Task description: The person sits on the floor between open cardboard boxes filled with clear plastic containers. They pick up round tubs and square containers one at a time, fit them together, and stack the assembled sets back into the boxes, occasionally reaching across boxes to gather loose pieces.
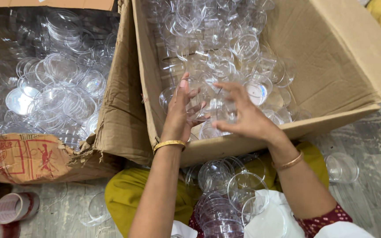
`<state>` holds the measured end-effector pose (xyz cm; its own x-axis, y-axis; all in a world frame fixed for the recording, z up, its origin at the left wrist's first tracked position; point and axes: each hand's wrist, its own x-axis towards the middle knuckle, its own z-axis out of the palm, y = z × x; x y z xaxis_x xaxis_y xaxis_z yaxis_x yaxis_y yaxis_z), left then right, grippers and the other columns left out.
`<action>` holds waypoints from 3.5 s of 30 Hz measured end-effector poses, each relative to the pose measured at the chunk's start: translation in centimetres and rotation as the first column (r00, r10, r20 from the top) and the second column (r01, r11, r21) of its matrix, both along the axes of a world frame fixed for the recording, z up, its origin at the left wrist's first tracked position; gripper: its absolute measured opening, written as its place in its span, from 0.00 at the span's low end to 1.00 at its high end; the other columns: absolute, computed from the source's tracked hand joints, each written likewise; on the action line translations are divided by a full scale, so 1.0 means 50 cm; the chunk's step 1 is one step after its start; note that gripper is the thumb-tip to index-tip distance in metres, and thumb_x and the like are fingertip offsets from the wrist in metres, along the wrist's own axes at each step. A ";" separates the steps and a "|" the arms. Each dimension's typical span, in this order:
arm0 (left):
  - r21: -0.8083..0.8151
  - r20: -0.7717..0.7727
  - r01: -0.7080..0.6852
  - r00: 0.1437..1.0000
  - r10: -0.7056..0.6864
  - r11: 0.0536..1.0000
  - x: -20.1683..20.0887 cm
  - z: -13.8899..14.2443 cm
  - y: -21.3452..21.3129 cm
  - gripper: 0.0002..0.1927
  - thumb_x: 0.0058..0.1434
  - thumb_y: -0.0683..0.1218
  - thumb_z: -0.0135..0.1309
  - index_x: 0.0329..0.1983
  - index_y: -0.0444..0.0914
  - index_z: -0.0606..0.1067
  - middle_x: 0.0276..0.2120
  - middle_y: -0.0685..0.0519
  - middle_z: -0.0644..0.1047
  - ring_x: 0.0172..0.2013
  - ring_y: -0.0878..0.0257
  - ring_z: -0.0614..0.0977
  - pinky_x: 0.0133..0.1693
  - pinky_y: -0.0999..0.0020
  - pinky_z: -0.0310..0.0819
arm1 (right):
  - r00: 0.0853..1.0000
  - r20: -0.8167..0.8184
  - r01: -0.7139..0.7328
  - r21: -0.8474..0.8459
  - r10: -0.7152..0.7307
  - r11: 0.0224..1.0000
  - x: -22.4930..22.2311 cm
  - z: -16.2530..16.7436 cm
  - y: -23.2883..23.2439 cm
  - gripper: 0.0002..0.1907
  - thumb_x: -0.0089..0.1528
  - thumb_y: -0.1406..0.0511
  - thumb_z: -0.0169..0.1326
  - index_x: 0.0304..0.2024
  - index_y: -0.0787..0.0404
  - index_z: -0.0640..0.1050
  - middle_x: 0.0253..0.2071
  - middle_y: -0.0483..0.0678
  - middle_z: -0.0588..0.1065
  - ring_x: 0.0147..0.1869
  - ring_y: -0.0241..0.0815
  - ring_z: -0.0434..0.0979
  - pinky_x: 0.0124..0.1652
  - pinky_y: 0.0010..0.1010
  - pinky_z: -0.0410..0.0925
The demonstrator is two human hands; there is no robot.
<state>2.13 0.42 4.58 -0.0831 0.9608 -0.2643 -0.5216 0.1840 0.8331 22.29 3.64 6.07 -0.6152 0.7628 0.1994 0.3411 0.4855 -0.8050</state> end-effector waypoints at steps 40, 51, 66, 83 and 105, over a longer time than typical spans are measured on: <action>0.076 -0.156 0.032 0.988 -0.019 0.997 0.011 -0.036 -0.004 0.32 0.67 0.64 0.41 0.71 0.49 0.66 0.71 0.47 0.64 0.69 0.52 0.65 0.58 0.51 0.71 | 0.995 -0.022 0.100 0.057 -0.099 0.993 -0.019 0.019 -0.024 0.49 0.49 0.56 0.73 0.70 0.43 0.64 0.67 0.48 0.61 0.70 0.49 0.68 0.56 0.42 0.76; 0.306 -0.286 0.183 0.954 -0.093 0.934 0.044 0.004 -0.019 0.36 0.69 0.67 0.39 0.76 0.49 0.56 0.76 0.49 0.55 0.74 0.46 0.59 0.66 0.49 0.63 | 0.983 -0.172 0.069 0.039 -0.061 0.997 0.012 0.026 -0.033 0.50 0.54 0.55 0.72 0.73 0.46 0.59 0.72 0.49 0.56 0.76 0.52 0.62 0.63 0.44 0.75; -0.691 -0.715 0.642 -0.542 -0.441 0.332 0.065 -0.343 0.379 0.27 0.58 0.55 0.52 0.62 0.51 0.77 0.57 0.55 0.80 0.57 0.52 0.82 0.57 0.57 0.76 | 0.153 0.591 0.791 0.407 -0.792 0.456 0.799 -0.450 -0.166 0.57 0.47 0.43 0.65 0.78 0.35 0.61 0.75 0.73 0.49 0.79 0.75 0.45 0.71 0.68 0.52; -0.111 -0.811 0.135 0.560 -0.168 0.985 0.039 -0.263 0.343 0.25 0.60 0.36 0.52 0.62 0.39 0.64 0.31 0.46 0.82 0.26 0.56 0.82 0.27 0.59 0.72 | 0.154 0.539 0.754 0.478 -0.828 0.452 0.794 -0.440 -0.160 0.57 0.43 0.56 0.74 0.74 0.42 0.63 0.76 0.59 0.54 0.78 0.61 0.52 0.62 0.65 0.54; 0.211 0.143 -0.128 0.985 0.099 0.969 0.058 -0.016 0.017 0.34 0.55 0.58 0.62 0.62 0.48 0.63 0.52 0.53 0.69 0.53 0.55 0.76 0.53 0.36 0.76 | 0.240 0.179 0.639 0.711 -0.954 0.295 0.723 -0.382 -0.222 0.40 0.55 0.59 0.69 0.66 0.53 0.66 0.69 0.60 0.60 0.75 0.59 0.56 0.60 0.61 0.54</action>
